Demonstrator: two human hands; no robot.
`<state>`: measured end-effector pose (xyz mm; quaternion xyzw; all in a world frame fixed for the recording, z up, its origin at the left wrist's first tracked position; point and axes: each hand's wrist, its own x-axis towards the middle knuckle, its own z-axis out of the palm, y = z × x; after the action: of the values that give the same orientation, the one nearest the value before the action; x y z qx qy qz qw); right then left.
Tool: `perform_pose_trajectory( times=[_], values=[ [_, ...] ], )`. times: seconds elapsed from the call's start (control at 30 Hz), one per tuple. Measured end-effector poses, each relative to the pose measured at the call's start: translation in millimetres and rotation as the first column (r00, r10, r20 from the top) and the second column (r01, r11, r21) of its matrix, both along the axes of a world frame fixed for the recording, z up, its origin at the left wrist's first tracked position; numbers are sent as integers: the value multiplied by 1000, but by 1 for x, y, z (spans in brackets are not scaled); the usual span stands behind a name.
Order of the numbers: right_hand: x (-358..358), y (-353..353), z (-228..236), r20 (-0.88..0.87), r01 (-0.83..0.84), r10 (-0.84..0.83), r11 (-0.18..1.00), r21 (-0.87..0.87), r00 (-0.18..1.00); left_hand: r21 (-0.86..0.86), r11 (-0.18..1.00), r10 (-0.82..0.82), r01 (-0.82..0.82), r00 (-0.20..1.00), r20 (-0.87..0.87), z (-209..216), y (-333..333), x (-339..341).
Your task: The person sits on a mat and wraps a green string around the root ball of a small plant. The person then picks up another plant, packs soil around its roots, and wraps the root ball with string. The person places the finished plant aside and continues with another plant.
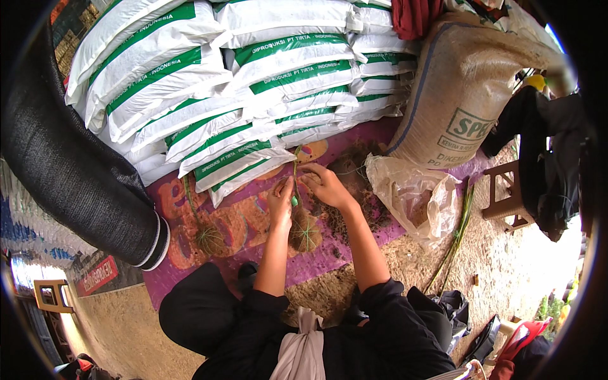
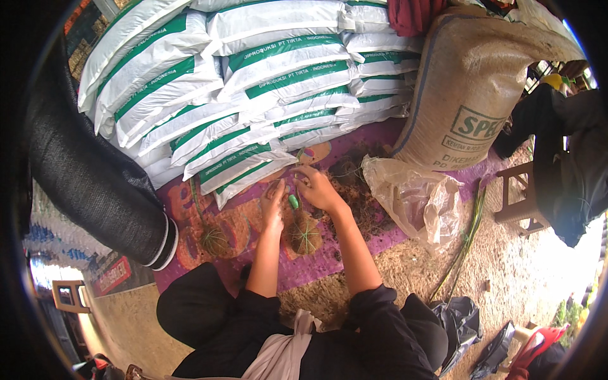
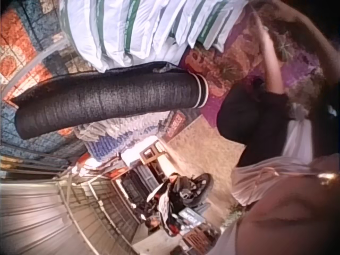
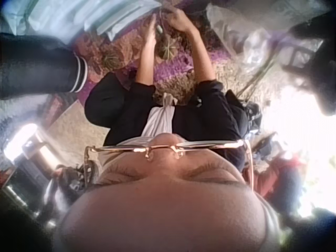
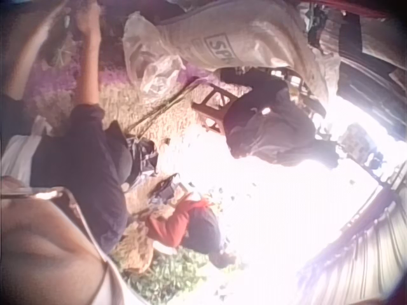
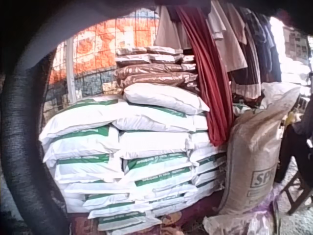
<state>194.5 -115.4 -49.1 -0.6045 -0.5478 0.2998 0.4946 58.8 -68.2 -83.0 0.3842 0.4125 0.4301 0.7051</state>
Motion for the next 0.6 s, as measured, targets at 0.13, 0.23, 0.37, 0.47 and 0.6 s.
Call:
perform_pose_trajectory(
  times=[0.13,0.23,0.37,0.47,0.6],
  values=[
    [-5,-1,6,-144,-94,76,988,-119,987,17,1000,14,-14,1000,11,13,-3,-1],
    [-3,-3,0,-317,-185,141,976,-114,938,36,998,-60,60,998,12,8,2,-4],
    [-1,0,-17,-365,-70,42,995,-65,930,74,997,-28,35,995,-94,3,-1,1],
    [3,0,-21,-301,-47,14,994,-100,954,0,995,-100,102,973,-207,-3,-1,-6],
    [6,2,-18,-212,102,-121,990,-98,970,-77,909,-356,410,665,-656,-63,13,-56]
  ],
)
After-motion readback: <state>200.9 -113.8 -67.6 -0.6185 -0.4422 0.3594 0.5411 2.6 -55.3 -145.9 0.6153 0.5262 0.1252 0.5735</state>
